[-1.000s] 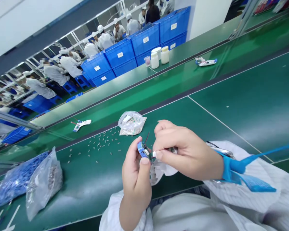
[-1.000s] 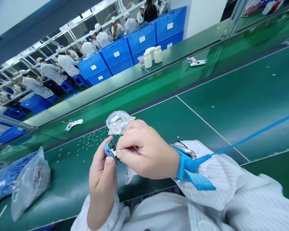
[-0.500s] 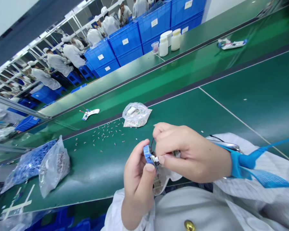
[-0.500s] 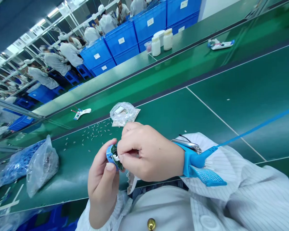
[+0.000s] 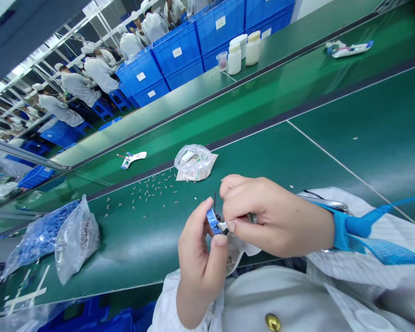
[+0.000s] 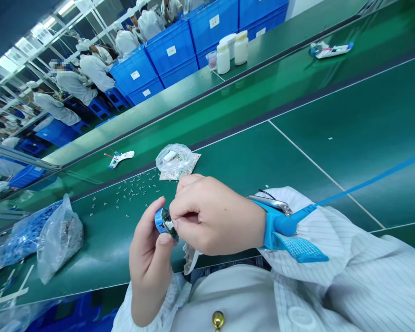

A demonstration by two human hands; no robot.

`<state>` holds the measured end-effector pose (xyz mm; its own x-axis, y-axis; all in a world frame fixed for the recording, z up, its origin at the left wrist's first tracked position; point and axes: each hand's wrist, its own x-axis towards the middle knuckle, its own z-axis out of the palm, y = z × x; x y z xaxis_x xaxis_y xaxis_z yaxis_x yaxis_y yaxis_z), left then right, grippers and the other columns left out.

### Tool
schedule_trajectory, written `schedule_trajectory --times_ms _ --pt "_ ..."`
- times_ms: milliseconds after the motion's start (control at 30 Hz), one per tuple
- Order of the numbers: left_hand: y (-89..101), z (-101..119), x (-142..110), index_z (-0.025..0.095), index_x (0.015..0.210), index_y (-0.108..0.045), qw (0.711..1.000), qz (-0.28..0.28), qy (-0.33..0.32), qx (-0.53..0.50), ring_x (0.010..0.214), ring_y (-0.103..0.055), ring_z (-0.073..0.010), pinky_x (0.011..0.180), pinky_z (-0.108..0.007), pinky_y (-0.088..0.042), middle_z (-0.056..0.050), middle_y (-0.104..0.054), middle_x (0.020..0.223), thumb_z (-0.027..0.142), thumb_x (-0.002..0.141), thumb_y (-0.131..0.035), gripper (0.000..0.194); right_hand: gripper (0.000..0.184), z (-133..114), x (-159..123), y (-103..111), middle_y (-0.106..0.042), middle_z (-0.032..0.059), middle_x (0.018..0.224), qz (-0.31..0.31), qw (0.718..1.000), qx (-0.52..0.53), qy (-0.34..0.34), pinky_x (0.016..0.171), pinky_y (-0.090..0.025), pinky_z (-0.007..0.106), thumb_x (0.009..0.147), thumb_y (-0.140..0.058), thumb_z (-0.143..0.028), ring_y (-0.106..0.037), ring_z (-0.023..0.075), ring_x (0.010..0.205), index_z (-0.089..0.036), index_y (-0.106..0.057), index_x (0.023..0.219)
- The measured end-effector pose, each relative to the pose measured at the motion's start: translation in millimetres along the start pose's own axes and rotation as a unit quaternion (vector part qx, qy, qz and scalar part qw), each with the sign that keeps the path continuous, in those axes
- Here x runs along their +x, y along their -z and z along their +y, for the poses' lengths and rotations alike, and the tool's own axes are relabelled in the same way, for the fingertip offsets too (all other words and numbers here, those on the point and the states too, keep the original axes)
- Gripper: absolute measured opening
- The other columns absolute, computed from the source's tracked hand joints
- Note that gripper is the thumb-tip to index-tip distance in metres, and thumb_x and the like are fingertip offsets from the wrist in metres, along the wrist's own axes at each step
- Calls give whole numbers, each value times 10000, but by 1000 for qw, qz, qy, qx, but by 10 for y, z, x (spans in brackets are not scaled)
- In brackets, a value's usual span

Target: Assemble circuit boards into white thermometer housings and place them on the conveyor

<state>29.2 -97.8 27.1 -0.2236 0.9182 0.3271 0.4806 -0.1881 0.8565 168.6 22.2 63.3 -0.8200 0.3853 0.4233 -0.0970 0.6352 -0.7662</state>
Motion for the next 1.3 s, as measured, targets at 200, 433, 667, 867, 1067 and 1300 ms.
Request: schedule_trajectory --times_ms 200,433,667,867,1067,1300 --pt "8 44 39 248 1434 -319 983 -34 -97 154 850 -613 -194 707 -279 -491 -92 -632 1089 327 972 -386 474 270 5 2 8 -371 -11 495 -15 1000 24 -13 609 -288 243 724 -430 -54 -351 105 620 -161 -329 497" --pt "-80 104 -59 201 1428 -100 972 -90 -43 211 775 -674 -220 669 -342 -531 -116 -648 1006 294 968 -354 533 282 -40 -22 1 -391 -7 480 -36 999 26 -32 635 -301 266 715 -421 -54 -350 114 612 -166 -310 481" --pt "-98 260 26 178 1327 -174 927 -88 -63 358 573 -677 -250 485 -346 -500 -112 -689 863 193 901 -355 463 253 -47 -30 16 -380 -12 508 -42 999 4 -25 655 -288 283 709 -412 -39 -317 107 596 -158 -313 510" --pt "-68 310 42 171 1279 -183 921 -129 -47 364 564 -695 -266 461 -356 -525 -100 -709 819 140 846 -366 472 255 -30 -11 28 -409 -3 497 -90 995 25 -42 672 -307 284 704 -416 -53 -344 116 603 -166 -316 499" --pt "-21 295 6 174 1283 -163 936 -171 -30 304 653 -720 -307 482 -420 -561 -197 -704 981 219 879 -357 451 255 -75 -26 44 -445 4 491 -119 991 27 -55 677 -325 286 714 -414 -55 -357 126 606 -172 -331 503" --pt "-93 315 -40 155 1285 -173 930 -119 -38 345 582 -703 -338 434 -436 -536 -197 -715 892 184 866 -356 458 248 -58 -8 29 -438 2 495 -104 993 30 -53 658 -321 283 706 -406 -60 -340 117 595 -169 -306 508"
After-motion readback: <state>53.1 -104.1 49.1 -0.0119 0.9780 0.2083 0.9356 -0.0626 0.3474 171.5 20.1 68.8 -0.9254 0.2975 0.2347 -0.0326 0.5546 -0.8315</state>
